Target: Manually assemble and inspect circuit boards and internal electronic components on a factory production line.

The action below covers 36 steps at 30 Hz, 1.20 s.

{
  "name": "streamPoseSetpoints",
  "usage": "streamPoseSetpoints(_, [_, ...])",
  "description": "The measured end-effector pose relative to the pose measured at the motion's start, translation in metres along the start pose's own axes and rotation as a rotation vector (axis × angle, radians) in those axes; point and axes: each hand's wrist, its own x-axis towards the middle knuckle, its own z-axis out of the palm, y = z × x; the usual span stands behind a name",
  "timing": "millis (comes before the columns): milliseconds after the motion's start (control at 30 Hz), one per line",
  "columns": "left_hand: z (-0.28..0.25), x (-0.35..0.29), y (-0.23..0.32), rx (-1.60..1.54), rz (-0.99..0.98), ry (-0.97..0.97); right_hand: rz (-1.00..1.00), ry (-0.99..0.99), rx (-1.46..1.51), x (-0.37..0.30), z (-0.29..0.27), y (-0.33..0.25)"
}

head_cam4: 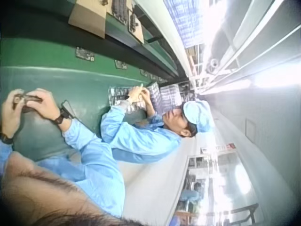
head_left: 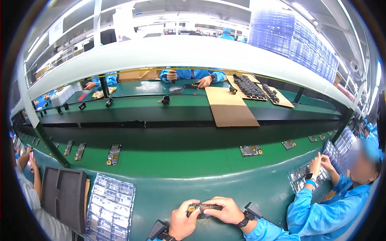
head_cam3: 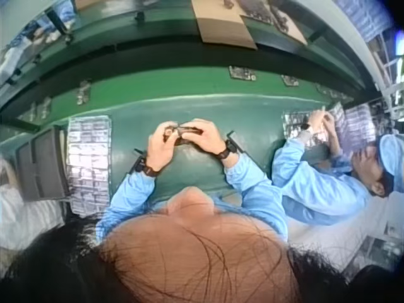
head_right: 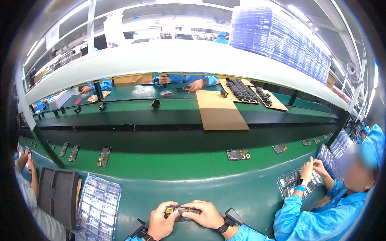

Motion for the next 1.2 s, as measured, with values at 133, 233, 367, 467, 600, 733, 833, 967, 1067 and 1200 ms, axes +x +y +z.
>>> streamPoseSetpoints(133, [-0.008, -0.006, 0.018, -0.106, -0.144, -0.057, 0.024, 0.089, 0.172, -0.003, 0.012, 0.009])
streamPoseSetpoints(233, [-0.009, -0.008, 0.004, -0.100, -0.084, -0.040, -0.042, 0.079, 0.095, -0.001, 0.011, 0.001])
streamPoseSetpoints(367, [-0.007, -0.007, -0.006, -0.079, -0.027, -0.022, -0.054, 0.056, -0.037, 0.000, 0.007, -0.005])
streamPoseSetpoints(467, [-0.005, -0.006, -0.010, -0.096, -0.004, 0.009, -0.029, 0.091, 0.000, 0.000, 0.010, -0.006])
streamPoseSetpoints(600, [0.000, -0.006, -0.020, -0.141, -0.045, 0.017, -0.087, 0.336, 0.069, 0.005, 0.018, 0.005])
streamPoseSetpoints(733, [0.007, -0.004, -0.009, -0.163, 0.137, 0.180, 0.110, 0.253, 0.807, 0.004, 0.015, 0.013])
streamPoseSetpoints(833, [0.009, -0.004, -0.008, -0.041, 0.417, 0.221, 0.140, 0.035, 1.101, 0.006, 0.018, 0.006])
streamPoseSetpoints(967, [0.018, -0.007, -0.020, 0.127, 0.576, 0.177, 0.243, -0.080, 1.224, 0.003, 0.022, 0.018])
streamPoseSetpoints(1067, [0.017, -0.006, -0.016, 0.061, 0.503, 0.210, 0.213, -0.031, 1.184, 0.010, 0.020, 0.017])
streamPoseSetpoints(1200, [0.017, -0.008, -0.004, 0.154, 0.305, 0.288, 0.001, 0.170, 0.997, 0.026, 0.014, 0.005])
